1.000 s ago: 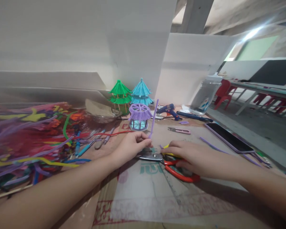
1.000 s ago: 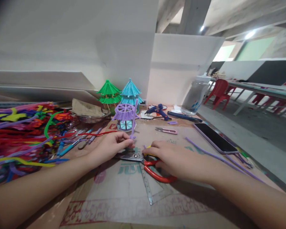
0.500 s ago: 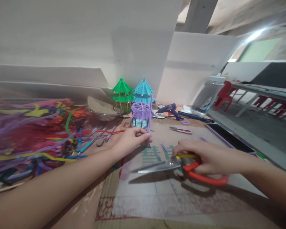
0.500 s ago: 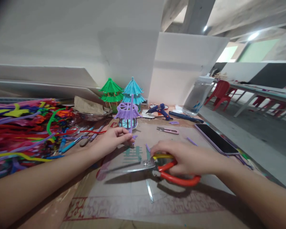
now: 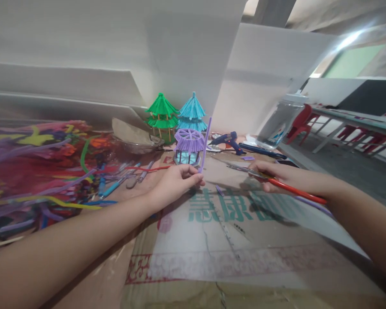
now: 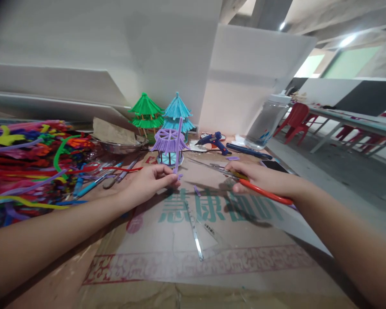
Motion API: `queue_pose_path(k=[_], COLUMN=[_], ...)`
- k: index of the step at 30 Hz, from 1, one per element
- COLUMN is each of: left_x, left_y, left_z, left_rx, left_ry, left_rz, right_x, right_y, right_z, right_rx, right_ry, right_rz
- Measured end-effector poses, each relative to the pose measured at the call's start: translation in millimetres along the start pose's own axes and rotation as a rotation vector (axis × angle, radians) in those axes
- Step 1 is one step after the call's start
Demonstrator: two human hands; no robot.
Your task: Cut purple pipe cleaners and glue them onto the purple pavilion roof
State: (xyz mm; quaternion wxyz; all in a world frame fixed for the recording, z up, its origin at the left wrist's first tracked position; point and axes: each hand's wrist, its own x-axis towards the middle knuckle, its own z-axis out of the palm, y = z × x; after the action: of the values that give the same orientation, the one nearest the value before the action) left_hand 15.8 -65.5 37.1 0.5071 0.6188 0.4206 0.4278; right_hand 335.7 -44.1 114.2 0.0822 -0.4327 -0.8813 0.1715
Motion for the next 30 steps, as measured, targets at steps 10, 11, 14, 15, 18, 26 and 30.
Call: queue_pose_path(k=[10, 11, 14, 15, 18, 26, 30], left_x=[-8, -8, -8, -8, -7, -9, -8], left_y=[6, 5, 4, 4, 3, 3, 4], left_z=[4.8, 5.0, 5.1, 5.0, 4.6, 6.3, 7.0], left_rx=[0.189, 0.180, 0.175, 0.179, 0.190, 0.137, 0.131], left_ry=[-0.007, -0.009, -0.011, -0.012, -0.015, -0.045, -0.038], left_rz=[0.105, 0.097, 0.087, 0.094, 0.122, 0.101, 0.092], right_x=[3, 3, 3, 3, 4, 5, 5], right_y=[-21, -24, -29, -30, -29, -23, -23], right_z=[22, 23, 26, 27, 29, 31, 31], right_rx=[-0.027, -0.012, 0.038, 0.055, 0.093, 0.145, 0.119], right_ry=[-0.187, -0.201, -0.230, -0.233, -0.237, -0.252, -0.247], right_rz=[-0.005, -0.004, 0.022, 0.031, 0.037, 0.024, 0.037])
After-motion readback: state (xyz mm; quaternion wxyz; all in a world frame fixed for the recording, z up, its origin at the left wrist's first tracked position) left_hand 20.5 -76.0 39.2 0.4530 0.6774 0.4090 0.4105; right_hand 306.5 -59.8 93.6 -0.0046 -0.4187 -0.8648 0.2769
